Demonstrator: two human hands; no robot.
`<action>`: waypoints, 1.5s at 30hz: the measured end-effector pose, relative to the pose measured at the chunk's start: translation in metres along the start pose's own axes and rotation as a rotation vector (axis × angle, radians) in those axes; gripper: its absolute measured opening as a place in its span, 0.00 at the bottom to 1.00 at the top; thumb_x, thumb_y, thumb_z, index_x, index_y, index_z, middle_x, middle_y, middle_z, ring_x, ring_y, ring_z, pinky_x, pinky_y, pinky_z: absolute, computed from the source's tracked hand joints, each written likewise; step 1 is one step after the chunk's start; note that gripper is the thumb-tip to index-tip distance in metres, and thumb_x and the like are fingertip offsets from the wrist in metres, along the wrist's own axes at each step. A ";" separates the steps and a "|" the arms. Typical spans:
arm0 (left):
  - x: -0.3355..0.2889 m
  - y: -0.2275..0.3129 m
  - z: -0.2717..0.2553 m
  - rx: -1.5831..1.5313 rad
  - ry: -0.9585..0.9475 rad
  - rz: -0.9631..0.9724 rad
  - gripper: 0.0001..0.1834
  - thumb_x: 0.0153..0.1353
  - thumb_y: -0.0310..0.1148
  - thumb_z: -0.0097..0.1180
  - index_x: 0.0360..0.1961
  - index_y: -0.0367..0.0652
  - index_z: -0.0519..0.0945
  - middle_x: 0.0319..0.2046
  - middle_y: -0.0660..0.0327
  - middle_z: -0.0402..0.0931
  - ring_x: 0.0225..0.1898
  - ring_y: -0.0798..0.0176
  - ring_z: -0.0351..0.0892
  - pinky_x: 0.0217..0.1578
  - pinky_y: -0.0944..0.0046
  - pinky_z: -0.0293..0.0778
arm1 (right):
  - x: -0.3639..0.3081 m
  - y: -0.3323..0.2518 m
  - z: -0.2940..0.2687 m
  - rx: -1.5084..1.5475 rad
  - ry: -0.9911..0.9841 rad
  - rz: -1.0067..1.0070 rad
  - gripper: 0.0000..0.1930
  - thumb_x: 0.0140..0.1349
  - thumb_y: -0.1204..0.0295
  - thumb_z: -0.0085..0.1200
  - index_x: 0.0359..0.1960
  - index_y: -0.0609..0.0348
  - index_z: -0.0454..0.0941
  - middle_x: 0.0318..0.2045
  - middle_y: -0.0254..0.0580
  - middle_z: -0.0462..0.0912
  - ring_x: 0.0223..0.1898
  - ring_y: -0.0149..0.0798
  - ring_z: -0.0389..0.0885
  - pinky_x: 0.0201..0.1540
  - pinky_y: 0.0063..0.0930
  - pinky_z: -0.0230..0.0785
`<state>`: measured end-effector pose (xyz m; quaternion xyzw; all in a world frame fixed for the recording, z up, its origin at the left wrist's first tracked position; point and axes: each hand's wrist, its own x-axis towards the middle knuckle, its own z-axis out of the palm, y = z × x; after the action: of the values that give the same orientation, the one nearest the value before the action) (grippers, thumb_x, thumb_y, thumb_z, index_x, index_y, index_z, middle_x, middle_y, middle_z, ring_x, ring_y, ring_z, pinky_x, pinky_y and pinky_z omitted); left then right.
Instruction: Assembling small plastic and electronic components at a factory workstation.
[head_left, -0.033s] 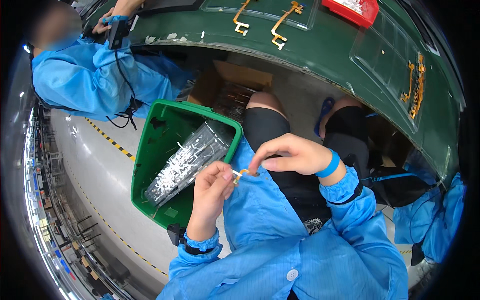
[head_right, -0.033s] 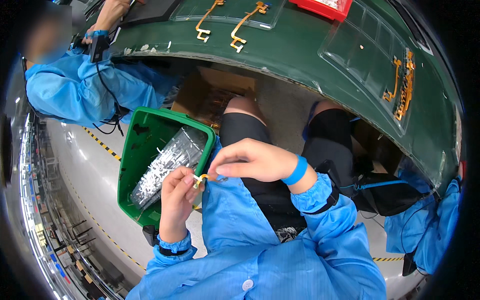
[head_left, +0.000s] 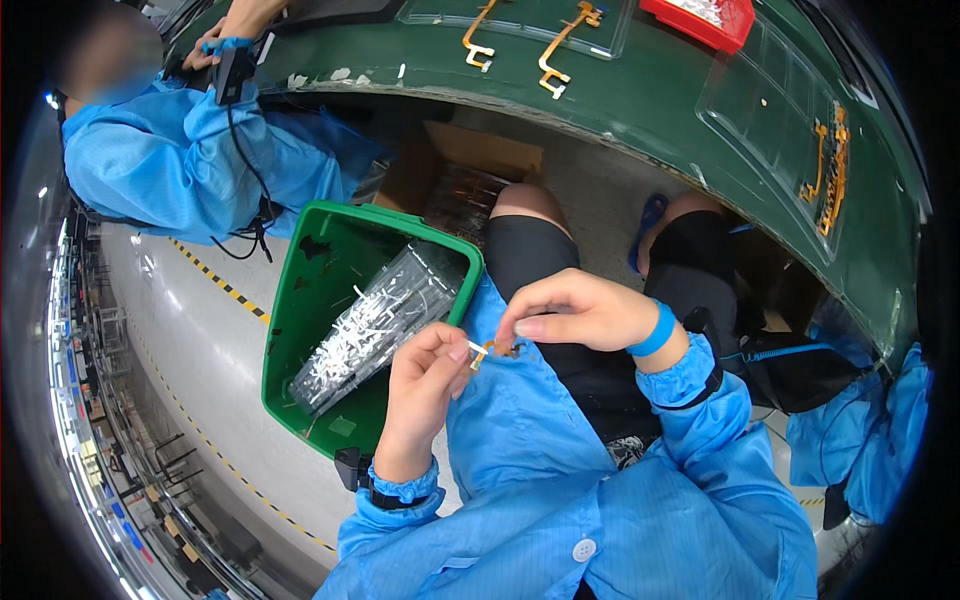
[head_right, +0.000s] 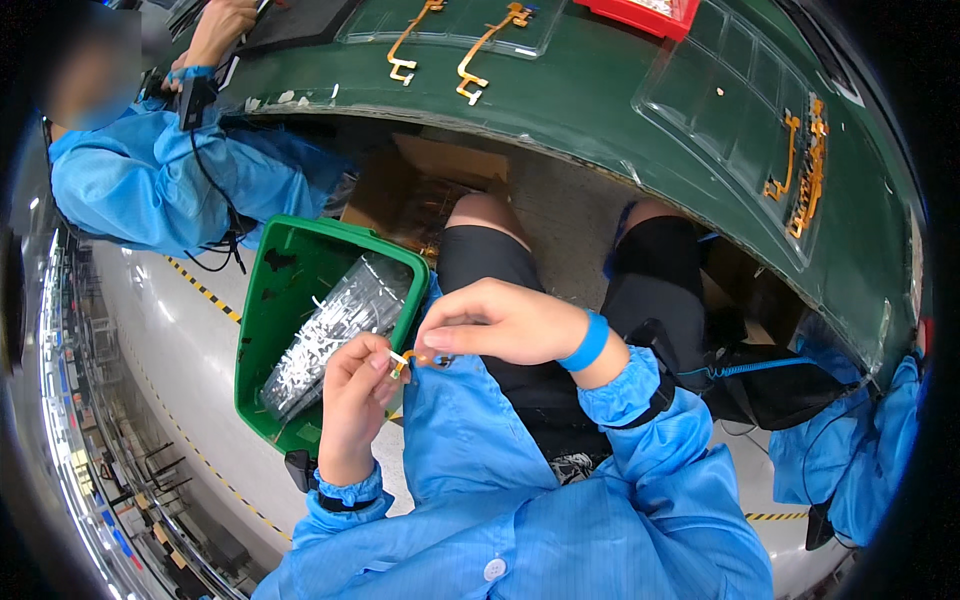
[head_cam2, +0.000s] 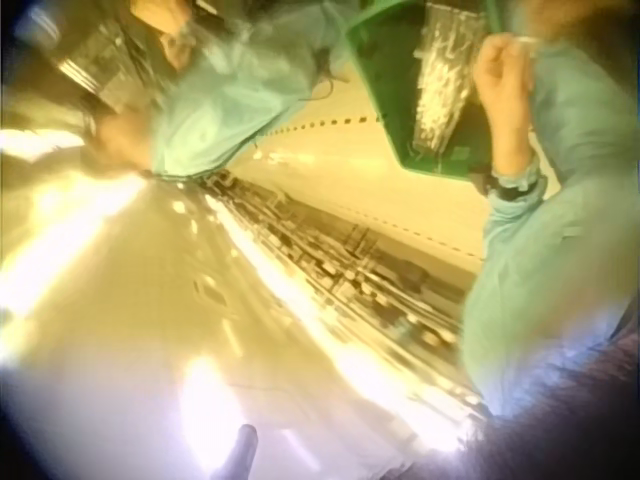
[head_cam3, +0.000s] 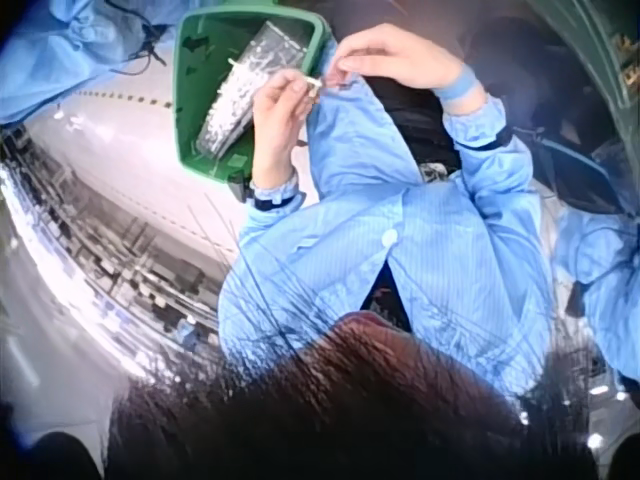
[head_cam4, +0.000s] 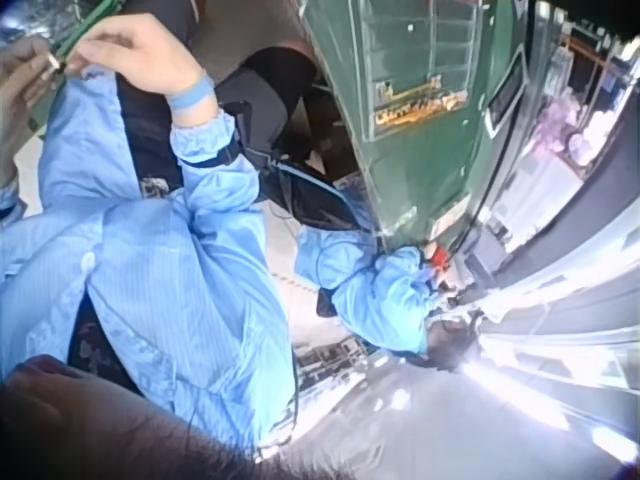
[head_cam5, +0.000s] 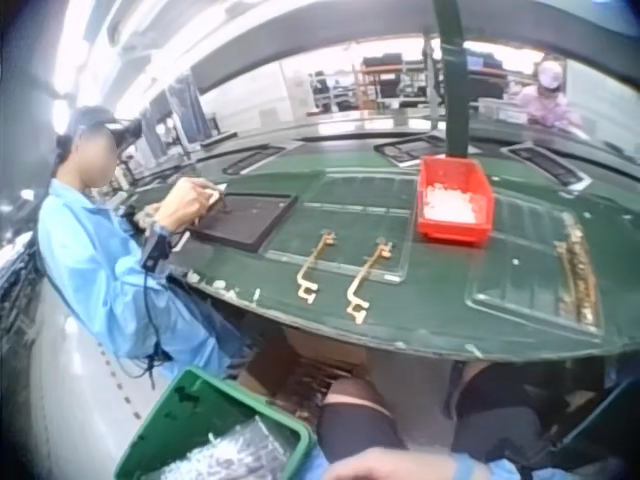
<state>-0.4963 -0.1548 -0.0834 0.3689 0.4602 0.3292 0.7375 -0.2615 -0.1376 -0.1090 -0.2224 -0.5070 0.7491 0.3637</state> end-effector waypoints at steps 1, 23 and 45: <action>0.000 0.002 0.003 0.002 -0.006 -0.003 0.08 0.67 0.32 0.53 0.35 0.37 0.74 0.19 0.70 0.68 0.18 0.78 0.58 0.23 0.75 0.61 | -0.001 0.001 0.002 0.000 0.007 -0.001 0.12 0.70 0.69 0.53 0.44 0.68 0.79 0.37 0.42 0.85 0.43 0.31 0.82 0.48 0.26 0.73; 0.002 -0.025 0.022 1.086 0.294 0.991 0.14 0.50 0.20 0.68 0.37 0.39 0.78 0.46 0.50 0.71 0.43 0.53 0.77 0.43 0.58 0.75 | -0.005 -0.001 0.020 -0.177 0.157 0.014 0.07 0.68 0.76 0.49 0.39 0.68 0.77 0.33 0.43 0.83 0.34 0.34 0.85 0.39 0.28 0.77; -0.007 -0.026 -0.085 0.376 0.752 0.468 0.09 0.71 0.31 0.50 0.42 0.34 0.74 0.31 0.62 0.77 0.30 0.73 0.72 0.33 0.73 0.67 | -0.003 0.003 0.014 -0.598 0.314 -0.322 0.07 0.62 0.75 0.57 0.40 0.63 0.82 0.35 0.43 0.84 0.34 0.37 0.83 0.40 0.27 0.75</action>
<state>-0.5730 -0.1533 -0.1286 0.4451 0.6509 0.5080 0.3466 -0.2701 -0.1489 -0.1063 -0.3483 -0.6701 0.4577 0.4693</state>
